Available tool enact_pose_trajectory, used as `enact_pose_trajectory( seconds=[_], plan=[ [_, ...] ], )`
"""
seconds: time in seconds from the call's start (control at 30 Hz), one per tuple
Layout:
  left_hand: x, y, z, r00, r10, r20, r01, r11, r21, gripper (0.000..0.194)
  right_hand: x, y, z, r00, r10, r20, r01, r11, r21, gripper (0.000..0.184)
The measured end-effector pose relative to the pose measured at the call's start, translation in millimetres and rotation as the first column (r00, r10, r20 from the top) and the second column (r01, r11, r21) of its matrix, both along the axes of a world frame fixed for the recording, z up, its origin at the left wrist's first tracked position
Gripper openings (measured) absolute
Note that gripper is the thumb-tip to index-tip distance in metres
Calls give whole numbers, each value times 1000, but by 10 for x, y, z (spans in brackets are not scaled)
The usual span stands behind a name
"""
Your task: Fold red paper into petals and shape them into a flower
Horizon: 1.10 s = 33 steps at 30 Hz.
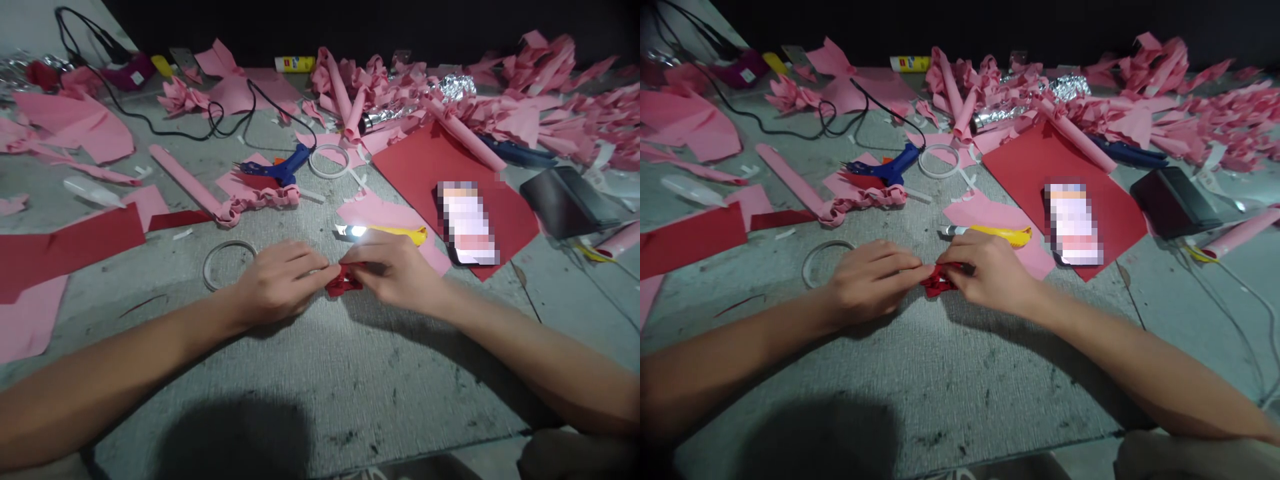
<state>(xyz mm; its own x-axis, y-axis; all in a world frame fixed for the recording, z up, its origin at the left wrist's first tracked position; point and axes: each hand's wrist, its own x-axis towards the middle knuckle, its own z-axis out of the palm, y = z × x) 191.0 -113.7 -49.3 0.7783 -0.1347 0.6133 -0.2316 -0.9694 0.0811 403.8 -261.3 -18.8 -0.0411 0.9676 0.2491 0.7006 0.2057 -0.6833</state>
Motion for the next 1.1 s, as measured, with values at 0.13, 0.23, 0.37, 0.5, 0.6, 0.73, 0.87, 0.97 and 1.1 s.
enact_pose_trajectory(
  seconds=[0.13, 0.23, 0.37, 0.5, 0.6, 0.73, 0.87, 0.97, 1.1],
  plan=[
    [14, 21, 37, 1000, -11, -22, 13, 996, 93, 30, -18, -8, -46, 998, -40, -58, 38, 999, -26, 22],
    [8, 34, 44, 999, 4, -45, 0, 995, 102, 30, -7, 12, -34, 992, -39, -120, 28, 996, -88, 21],
    [0, 21, 54, 998, 22, -55, -15, 994, 111, 31, 28, 40, -28, 972, -63, -227, 32, 990, -138, 19],
    [24, -46, 64, 998, 32, -55, -35, 998, -52, 25, 46, 45, -85, 925, -118, -360, 52, 981, -188, 14],
    [54, -104, 61, 996, 45, -75, -62, 969, -241, 12, 39, 37, -122, 900, -131, -417, 49, 978, -201, 13],
    [76, -152, 80, 990, 86, -116, -123, 920, -371, 4, 31, 20, -118, 877, -126, -464, 55, 985, -163, 21],
    [67, -153, 116, 983, 182, -25, -179, 917, -356, 5, 14, 9, -107, 777, -134, -615, 32, 984, -173, 47],
    [55, -140, 128, 973, 219, 78, -180, 920, -347, 7, -31, -3, -116, 709, -152, -689, 36, 983, -179, 61],
    [53, -147, 132, 958, 265, 109, -204, 897, -391, 8, -109, -25, -129, 713, -177, -678, 33, 975, -219, 60]
  ],
)
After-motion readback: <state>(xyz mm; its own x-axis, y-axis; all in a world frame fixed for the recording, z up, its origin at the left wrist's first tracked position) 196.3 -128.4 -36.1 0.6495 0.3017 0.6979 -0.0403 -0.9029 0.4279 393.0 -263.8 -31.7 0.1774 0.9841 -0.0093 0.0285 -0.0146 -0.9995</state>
